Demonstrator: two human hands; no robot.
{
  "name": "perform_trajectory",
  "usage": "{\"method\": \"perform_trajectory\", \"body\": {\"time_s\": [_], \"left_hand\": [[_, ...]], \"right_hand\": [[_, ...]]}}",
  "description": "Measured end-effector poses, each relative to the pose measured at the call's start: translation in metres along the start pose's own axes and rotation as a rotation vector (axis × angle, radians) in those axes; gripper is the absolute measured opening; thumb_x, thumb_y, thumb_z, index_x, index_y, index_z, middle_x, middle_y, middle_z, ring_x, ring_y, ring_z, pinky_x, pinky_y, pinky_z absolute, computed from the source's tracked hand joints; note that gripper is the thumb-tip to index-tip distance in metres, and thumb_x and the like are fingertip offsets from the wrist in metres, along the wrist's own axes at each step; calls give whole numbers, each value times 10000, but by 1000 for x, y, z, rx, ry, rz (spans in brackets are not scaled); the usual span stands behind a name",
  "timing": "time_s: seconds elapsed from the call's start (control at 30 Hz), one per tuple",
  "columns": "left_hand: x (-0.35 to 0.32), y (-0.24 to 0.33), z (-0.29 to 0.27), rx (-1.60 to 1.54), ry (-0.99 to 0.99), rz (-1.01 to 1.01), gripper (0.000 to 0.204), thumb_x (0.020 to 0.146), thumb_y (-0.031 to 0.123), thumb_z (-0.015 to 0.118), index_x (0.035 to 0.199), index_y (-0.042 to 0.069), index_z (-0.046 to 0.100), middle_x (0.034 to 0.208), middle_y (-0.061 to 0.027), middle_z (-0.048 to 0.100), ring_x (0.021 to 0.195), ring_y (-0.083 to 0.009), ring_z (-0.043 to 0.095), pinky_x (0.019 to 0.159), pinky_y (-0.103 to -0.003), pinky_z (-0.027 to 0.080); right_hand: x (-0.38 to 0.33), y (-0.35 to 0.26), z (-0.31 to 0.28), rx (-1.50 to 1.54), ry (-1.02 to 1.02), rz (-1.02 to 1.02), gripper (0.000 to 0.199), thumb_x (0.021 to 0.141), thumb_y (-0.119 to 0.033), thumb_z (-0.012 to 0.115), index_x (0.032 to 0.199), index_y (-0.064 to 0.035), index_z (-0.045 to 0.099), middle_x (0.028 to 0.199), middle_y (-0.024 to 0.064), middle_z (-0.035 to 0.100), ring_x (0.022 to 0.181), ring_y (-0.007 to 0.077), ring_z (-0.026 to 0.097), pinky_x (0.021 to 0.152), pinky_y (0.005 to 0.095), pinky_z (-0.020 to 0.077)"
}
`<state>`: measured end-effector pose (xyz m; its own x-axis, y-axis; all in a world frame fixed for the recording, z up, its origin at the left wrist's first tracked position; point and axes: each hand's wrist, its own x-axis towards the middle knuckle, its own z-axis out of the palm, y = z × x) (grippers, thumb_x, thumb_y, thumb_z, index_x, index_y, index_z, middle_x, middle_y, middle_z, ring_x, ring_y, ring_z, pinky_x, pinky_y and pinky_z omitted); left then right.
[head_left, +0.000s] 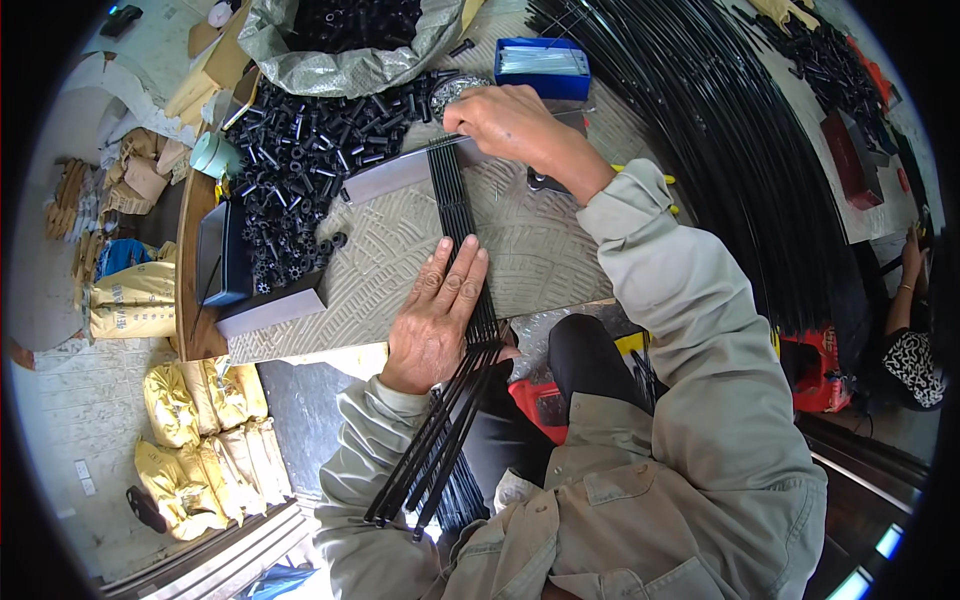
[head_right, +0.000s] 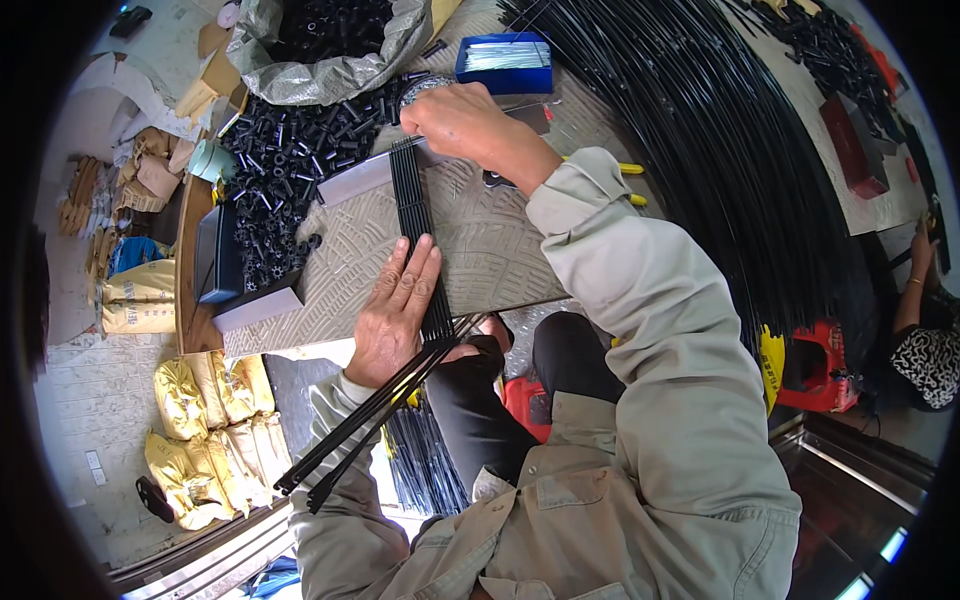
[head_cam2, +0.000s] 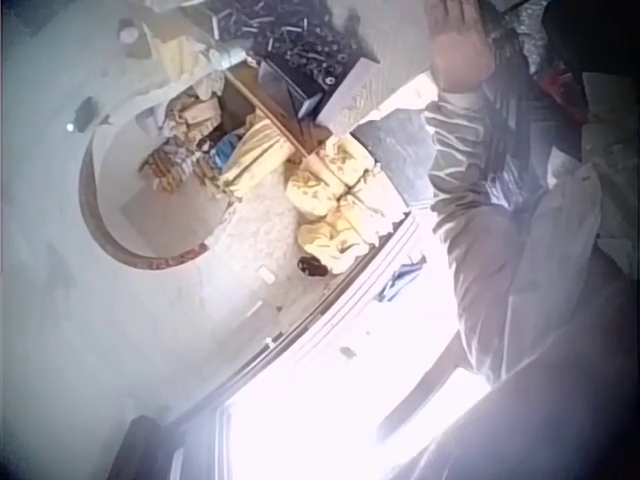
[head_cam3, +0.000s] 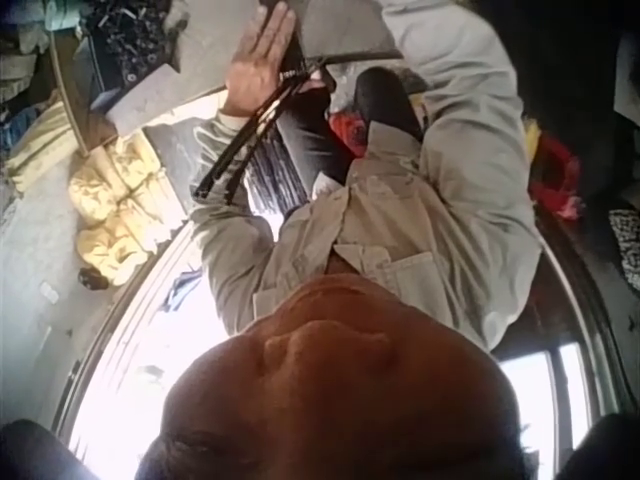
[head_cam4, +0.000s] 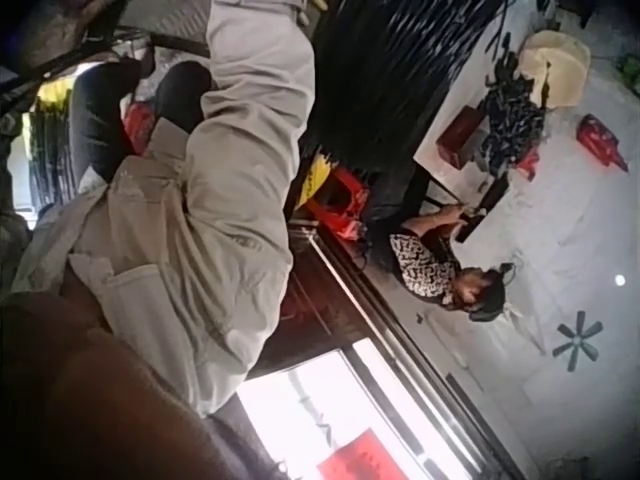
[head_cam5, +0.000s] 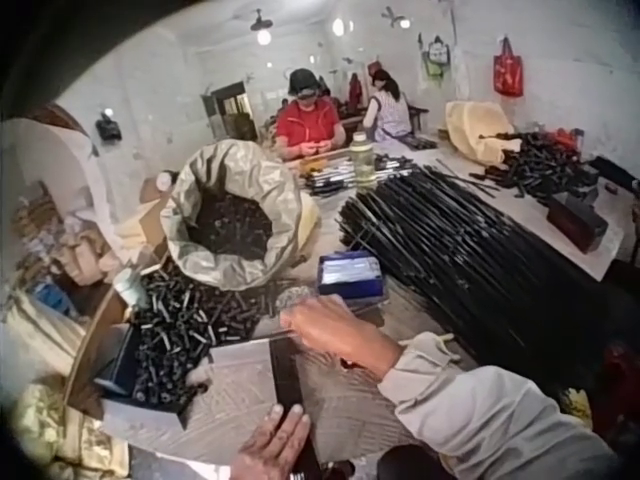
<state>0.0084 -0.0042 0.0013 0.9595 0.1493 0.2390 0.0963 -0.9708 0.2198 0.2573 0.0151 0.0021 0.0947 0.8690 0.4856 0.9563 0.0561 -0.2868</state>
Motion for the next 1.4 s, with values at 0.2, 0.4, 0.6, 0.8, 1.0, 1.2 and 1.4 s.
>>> {"method": "perform_trajectory", "body": {"time_s": [0.2, 0.4, 0.6, 0.8, 1.0, 1.2, 1.4], "left_hand": [[0, 0, 0, -2, -12, 7, 902, 645, 577, 616, 1278, -21, 383, 1342, -168, 360, 1264, -353, 301, 1020, -426, 286], [-1, 0, -1, 3, -19, 2, 905, 646, 580, 614, 1282, -20, 378, 1346, -167, 354, 1269, -352, 292, 1021, -430, 283], [1, 1, -2, 0, -15, 19, 849, 670, 540, 619, 1285, 1, 389, 1343, -173, 360, 1265, -373, 294, 1018, -428, 285], [1, -2, 2, 87, 9, 10, 816, 684, 546, 593, 1285, 28, 401, 1345, -147, 368, 1263, -356, 307, 1013, -406, 303], [-1, -6, 13, 83, 33, 16, 803, 705, 489, 585, 1322, 38, 338, 1380, -121, 314, 1279, -344, 270, 1027, -404, 288], [-3, -5, 16, 88, 78, 10, 788, 705, 473, 584, 1320, 45, 343, 1380, -108, 317, 1279, -330, 274, 1024, -398, 296], [-8, -8, 20, 134, 79, 31, 785, 711, 489, 568, 1323, 55, 336, 1389, -97, 305, 1278, -320, 279, 1026, -399, 295]], "right_hand": [[2, 1, 9, 139, 36, -39, 124, 769, -87, 551, 892, -83, 566, 772, 75, 599, 751, 314, 591, 631, 414, 448], [4, 0, 13, 188, 37, -27, 175, 783, -117, 556, 948, -62, 536, 792, 77, 587, 781, 312, 578, 666, 412, 450], [-7, 25, 1, -102, 8, -38, 131, 792, -160, 563, 874, -58, 580, 841, 84, 554, 832, 283, 554, 687, 385, 451], [3, 18, 2, -35, 182, -105, 112, 788, -179, 567, 796, -78, 615, 822, 80, 553, 814, 271, 552, 697, 381, 452], [4, 84, -42, -369, 144, 193, 59, 755, -149, 580, 770, -105, 617, 793, 66, 566, 825, 266, 551, 696, 390, 448], [12, 101, -50, -453, -55, 7, 42, 744, -106, 572, 771, -96, 603, 797, 66, 572, 887, 258, 543, 710, 392, 448], [2, 93, -56, -284, 123, 35, 71, 796, -101, 531, 844, -72, 573, 832, 74, 593, 763, 224, 575, 650, 354, 460]]}}
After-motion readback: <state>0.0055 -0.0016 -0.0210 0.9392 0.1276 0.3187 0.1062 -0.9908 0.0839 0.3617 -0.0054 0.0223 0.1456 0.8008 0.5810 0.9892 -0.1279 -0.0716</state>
